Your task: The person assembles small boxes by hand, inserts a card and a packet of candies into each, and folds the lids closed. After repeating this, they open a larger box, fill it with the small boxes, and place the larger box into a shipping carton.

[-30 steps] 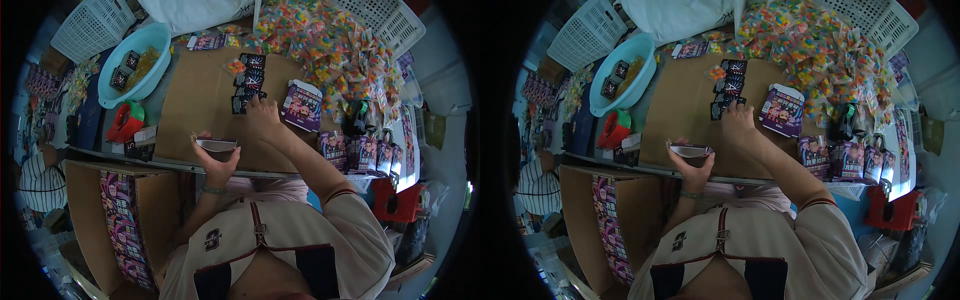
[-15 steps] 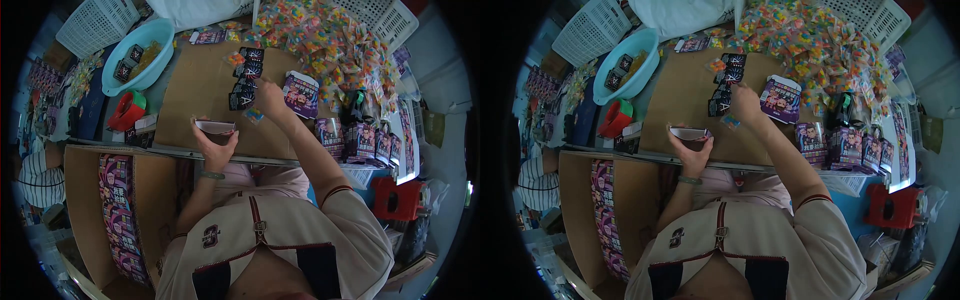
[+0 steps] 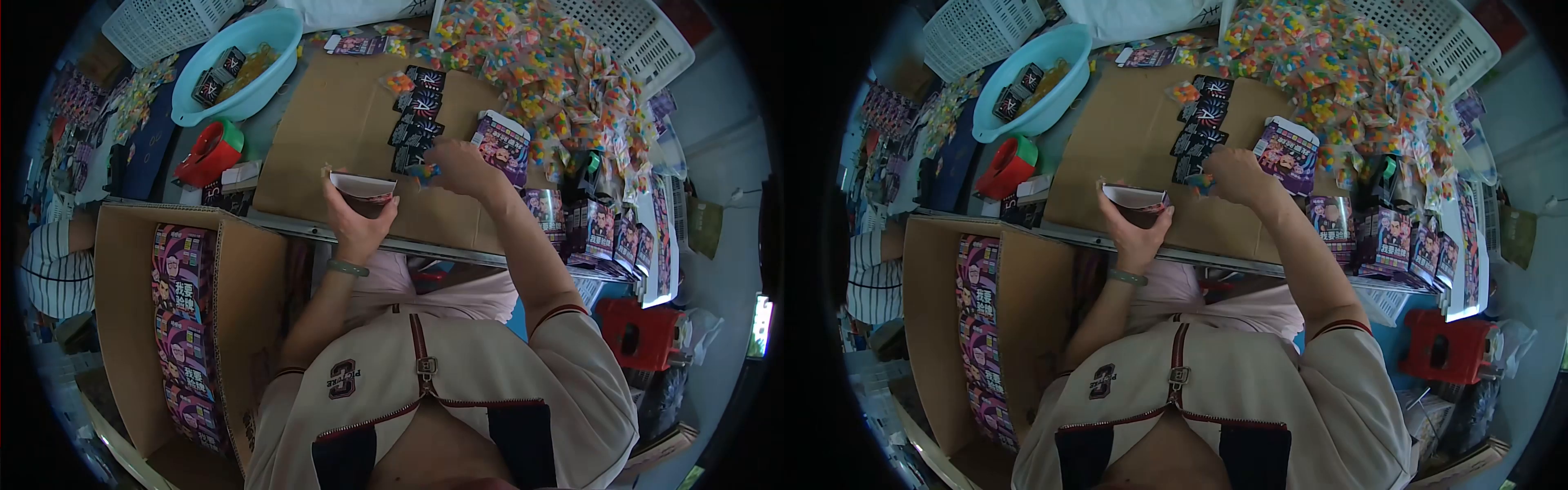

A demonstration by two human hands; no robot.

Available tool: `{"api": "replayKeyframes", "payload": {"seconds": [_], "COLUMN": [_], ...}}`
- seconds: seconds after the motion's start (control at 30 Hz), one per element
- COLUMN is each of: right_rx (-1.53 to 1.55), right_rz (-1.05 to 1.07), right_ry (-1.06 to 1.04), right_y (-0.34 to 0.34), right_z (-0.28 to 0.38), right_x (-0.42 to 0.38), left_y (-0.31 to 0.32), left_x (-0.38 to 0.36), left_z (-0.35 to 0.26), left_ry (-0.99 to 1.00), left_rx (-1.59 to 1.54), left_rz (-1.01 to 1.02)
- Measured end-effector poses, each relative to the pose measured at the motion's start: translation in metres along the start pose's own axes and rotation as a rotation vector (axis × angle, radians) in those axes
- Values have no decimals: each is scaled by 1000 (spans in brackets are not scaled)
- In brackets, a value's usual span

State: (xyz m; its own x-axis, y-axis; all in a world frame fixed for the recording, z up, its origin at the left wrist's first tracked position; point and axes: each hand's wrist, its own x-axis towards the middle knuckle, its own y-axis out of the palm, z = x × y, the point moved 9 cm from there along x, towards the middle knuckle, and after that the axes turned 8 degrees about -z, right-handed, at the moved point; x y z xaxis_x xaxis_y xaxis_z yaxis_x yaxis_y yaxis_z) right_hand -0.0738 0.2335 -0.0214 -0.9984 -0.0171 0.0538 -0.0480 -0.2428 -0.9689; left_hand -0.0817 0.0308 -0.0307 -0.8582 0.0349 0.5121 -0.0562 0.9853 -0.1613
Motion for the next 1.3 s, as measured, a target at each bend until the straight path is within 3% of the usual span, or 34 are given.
{"api": "replayKeyframes", "payload": {"seconds": [0.07, 0.13, 0.23, 0.37, 0.47, 0.67, 0.77, 0.8, 0.87, 0.93, 0.97, 1.03, 1.17, 1.27, 1.3], "right_rx": [-47, 149, 166, -105, -67, 89, 244, 317, 398, 298, 313, 138, 82, 312, 470], "right_rz": [21, 106, 90, -134, 37, -48, -103, -211, -315, -418, -412, -544, -536, -590, -618], "right_ry": [-30, 221, 361, 293, 321, 260, 147, 71, 2, -134, -121, -203, -118, -21, 109], "right_y": [-6, -5, -5, -2, 12, 11, 26, 20, 14, 7, 3, -27, -28, -16, -19], "right_z": [5, -13, -38, -56, -58, -37, -12, 6, 30, 62, 68, 81, 70, 47, 29], "right_x": [3, 8, 26, 53, 58, 38, 18, 4, -18, -41, -50, -68, -80, -72, -71], "left_y": [-1, -2, -1, -2, -3, -2, -2, -3, 2, 20, 28, 29, 31, 32, 32], "left_x": [2, 3, 4, 4, 4, 5, 4, 5, 8, -5, -15, -19, -21, -24, -25], "left_z": [-7, -5, -6, -11, -12, -13, -9, -11, -10, -3, -16, -20, -26, -35, -35], "left_ry": [42, 31, 15, 36, 66, 46, 46, 43, -46, -72, 82, 70, -11, 103, 107], "left_rx": [59, 58, 73, 105, 129, 99, 69, 72, -113, -138, -103, -127, -168, -58, -52], "left_rz": [-2, -1, 2, -4, -15, -2, 7, 12, 88, 330, 403, 390, 349, 293, 289]}}
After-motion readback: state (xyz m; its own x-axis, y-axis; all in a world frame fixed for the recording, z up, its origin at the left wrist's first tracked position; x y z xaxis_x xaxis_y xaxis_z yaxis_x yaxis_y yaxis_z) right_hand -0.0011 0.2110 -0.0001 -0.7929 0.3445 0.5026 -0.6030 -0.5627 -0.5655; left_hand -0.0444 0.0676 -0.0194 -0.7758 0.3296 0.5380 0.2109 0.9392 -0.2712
